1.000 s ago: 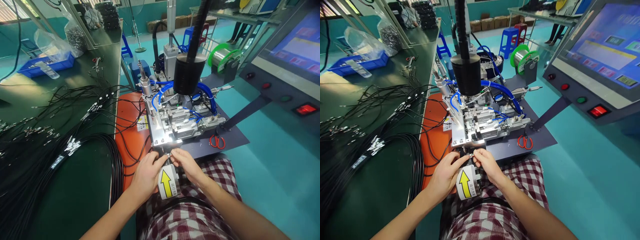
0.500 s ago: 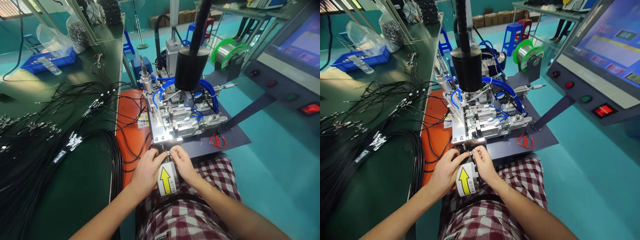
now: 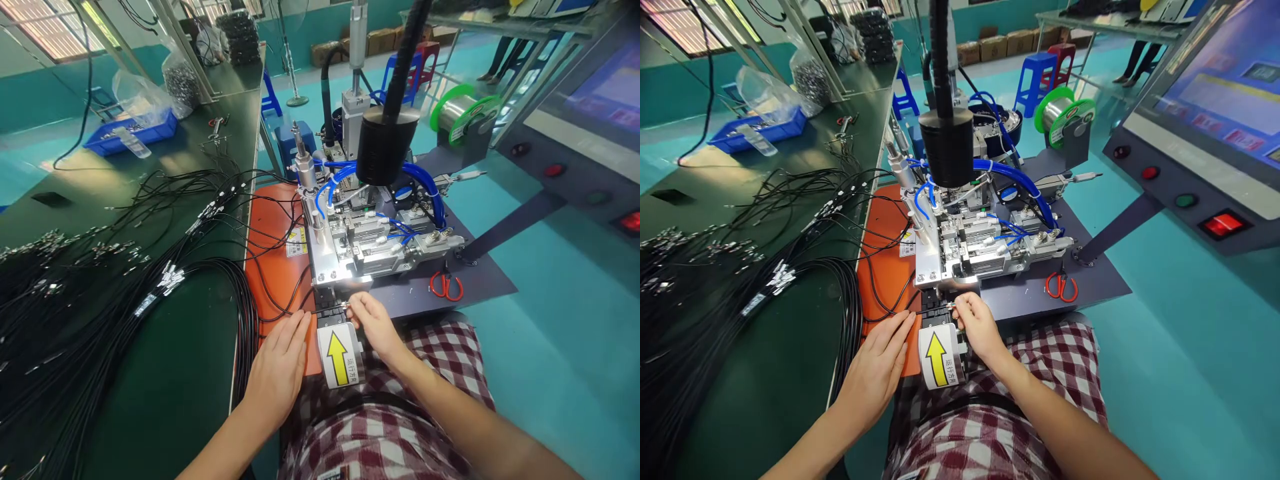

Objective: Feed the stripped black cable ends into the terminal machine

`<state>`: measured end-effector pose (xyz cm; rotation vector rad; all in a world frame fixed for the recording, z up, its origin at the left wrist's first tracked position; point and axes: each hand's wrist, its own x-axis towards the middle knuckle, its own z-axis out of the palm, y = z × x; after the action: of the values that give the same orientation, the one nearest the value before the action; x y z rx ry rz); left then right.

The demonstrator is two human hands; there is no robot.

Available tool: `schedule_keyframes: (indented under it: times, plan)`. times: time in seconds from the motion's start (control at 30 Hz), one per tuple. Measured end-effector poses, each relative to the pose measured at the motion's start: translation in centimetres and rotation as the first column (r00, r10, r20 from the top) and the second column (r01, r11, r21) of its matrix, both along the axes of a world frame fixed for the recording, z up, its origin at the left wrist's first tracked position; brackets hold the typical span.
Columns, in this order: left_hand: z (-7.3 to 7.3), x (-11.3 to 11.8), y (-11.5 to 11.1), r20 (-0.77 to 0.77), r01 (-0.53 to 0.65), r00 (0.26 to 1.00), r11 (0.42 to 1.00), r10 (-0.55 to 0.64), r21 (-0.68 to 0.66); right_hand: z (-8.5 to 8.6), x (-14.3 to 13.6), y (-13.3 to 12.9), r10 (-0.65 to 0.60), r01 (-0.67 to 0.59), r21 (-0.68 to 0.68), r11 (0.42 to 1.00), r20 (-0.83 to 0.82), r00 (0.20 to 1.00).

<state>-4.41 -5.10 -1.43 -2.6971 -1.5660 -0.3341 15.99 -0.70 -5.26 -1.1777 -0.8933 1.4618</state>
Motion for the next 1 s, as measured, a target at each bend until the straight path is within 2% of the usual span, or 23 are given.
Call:
schedule_keyframes:
  times: [0.17, 0.33, 0.47, 0.63, 0.73, 0.9, 1.0]
  plan:
    - [0.1, -0.1, 0.2, 0.006, -0.018, 1.0, 1.0, 0.018, -0.001, -0.9, 2.6, -1.4, -0.121, 0.122, -0.074, 0.99, 0.015, 0.993]
    - [1.5, 0.1, 3.4, 0.073, -0.025, 0.997, 0.997, 0.03, -0.071, -1.5, 4.3, -3.5, -0.172, 0.178, -0.148, 0.973, 0.049, 0.984]
    - [2.2, 0.2, 5.5, 0.086, -0.032, 0.995, 0.992, 0.042, -0.119, -0.8, 4.4, -4.3, -0.171, 0.177, -0.15, 0.973, 0.051, 0.984]
    - [1.8, 0.1, 5.3, 0.053, -0.013, 0.998, 0.997, 0.018, -0.078, 0.2, 5.0, -4.8, -0.142, 0.153, -0.145, 0.978, 0.085, 0.986]
    - [2.4, -0.2, 5.3, 0.061, 0.009, 0.998, 0.999, -0.007, -0.042, 0.5, 5.5, -5.2, -0.123, 0.14, -0.148, 0.979, 0.118, 0.985]
    - [3.7, -1.5, 5.9, -0.112, -0.21, 0.97, 0.976, 0.215, 0.056, 0.9, 6.0, -5.7, -0.095, 0.126, -0.154, 0.98, 0.194, 0.976]
    - [3.4, -2.3, 6.6, -0.14, -0.227, 0.963, 0.974, 0.229, 0.027, 1.2, 6.0, -5.9, -0.057, 0.101, -0.158, 0.982, 0.26, 0.964]
